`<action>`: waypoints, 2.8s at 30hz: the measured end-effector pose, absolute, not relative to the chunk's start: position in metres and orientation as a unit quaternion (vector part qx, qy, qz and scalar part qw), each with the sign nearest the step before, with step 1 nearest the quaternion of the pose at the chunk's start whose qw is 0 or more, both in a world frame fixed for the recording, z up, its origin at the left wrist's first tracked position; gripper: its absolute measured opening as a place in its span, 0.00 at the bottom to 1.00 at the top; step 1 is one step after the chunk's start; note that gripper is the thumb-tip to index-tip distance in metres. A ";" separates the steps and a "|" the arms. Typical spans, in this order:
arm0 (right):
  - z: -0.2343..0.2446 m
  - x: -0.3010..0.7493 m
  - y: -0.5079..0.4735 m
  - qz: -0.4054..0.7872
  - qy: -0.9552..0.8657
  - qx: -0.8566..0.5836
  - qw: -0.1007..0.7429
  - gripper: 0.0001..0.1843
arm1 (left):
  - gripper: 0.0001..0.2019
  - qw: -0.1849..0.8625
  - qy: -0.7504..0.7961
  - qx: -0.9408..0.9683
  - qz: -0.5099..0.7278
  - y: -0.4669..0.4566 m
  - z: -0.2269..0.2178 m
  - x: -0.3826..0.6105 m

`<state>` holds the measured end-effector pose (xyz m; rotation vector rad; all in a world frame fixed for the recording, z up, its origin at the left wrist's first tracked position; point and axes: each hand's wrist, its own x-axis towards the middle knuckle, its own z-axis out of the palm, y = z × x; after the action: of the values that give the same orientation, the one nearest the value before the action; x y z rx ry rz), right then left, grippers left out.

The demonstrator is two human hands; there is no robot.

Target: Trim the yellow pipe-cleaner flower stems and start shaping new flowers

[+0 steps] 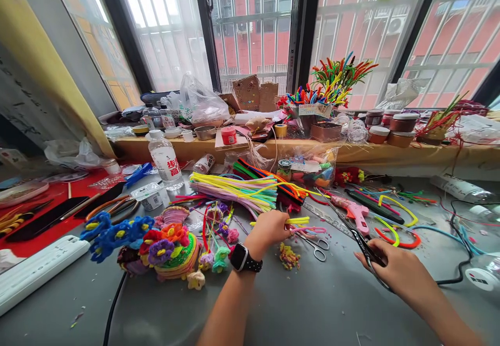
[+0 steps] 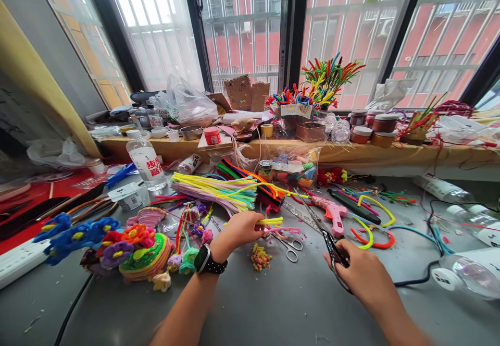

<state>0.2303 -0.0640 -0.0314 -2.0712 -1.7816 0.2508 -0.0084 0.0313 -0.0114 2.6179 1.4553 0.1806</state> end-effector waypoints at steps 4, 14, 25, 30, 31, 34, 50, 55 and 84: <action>-0.035 0.244 -0.071 0.108 -0.628 -0.758 0.142 0.13 | 0.07 0.078 0.479 0.870 0.087 0.032 -0.007 -0.012; -0.061 0.266 -0.084 0.134 -0.659 -0.736 0.072 0.12 | 0.15 0.101 0.450 0.860 0.218 0.039 -0.001 -0.020; 0.001 0.214 -0.037 0.077 -0.727 -0.681 0.039 0.07 | 0.15 0.093 0.445 0.822 0.343 0.041 -0.001 -0.020; 0.020 0.191 0.042 0.037 -0.726 -0.674 0.129 0.14 | 0.15 0.057 0.477 0.813 0.329 0.038 0.000 -0.018; 0.021 0.190 0.060 0.031 -0.721 -0.681 0.127 0.15 | 0.15 0.050 0.482 0.814 0.322 0.038 0.000 -0.018; 0.012 0.189 0.106 0.027 -0.732 -0.673 0.101 0.13 | 0.15 0.043 0.488 0.814 0.311 0.038 -0.001 -0.018; -0.012 0.182 0.132 -0.043 -0.704 -0.670 0.232 0.10 | 0.14 0.093 0.510 0.755 0.401 0.040 0.002 -0.028; 0.009 0.193 0.091 0.053 -0.595 -0.665 0.448 0.18 | 0.15 0.221 0.478 0.683 0.506 0.040 0.006 -0.026; 0.028 0.144 -0.001 0.341 -0.624 -0.345 0.612 0.12 | 0.18 0.581 0.302 0.519 0.549 0.031 0.023 -0.027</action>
<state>0.1441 -0.0014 0.0275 -0.7964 -1.4397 0.7873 -0.0267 0.0310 0.0233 1.2137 0.7051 1.2824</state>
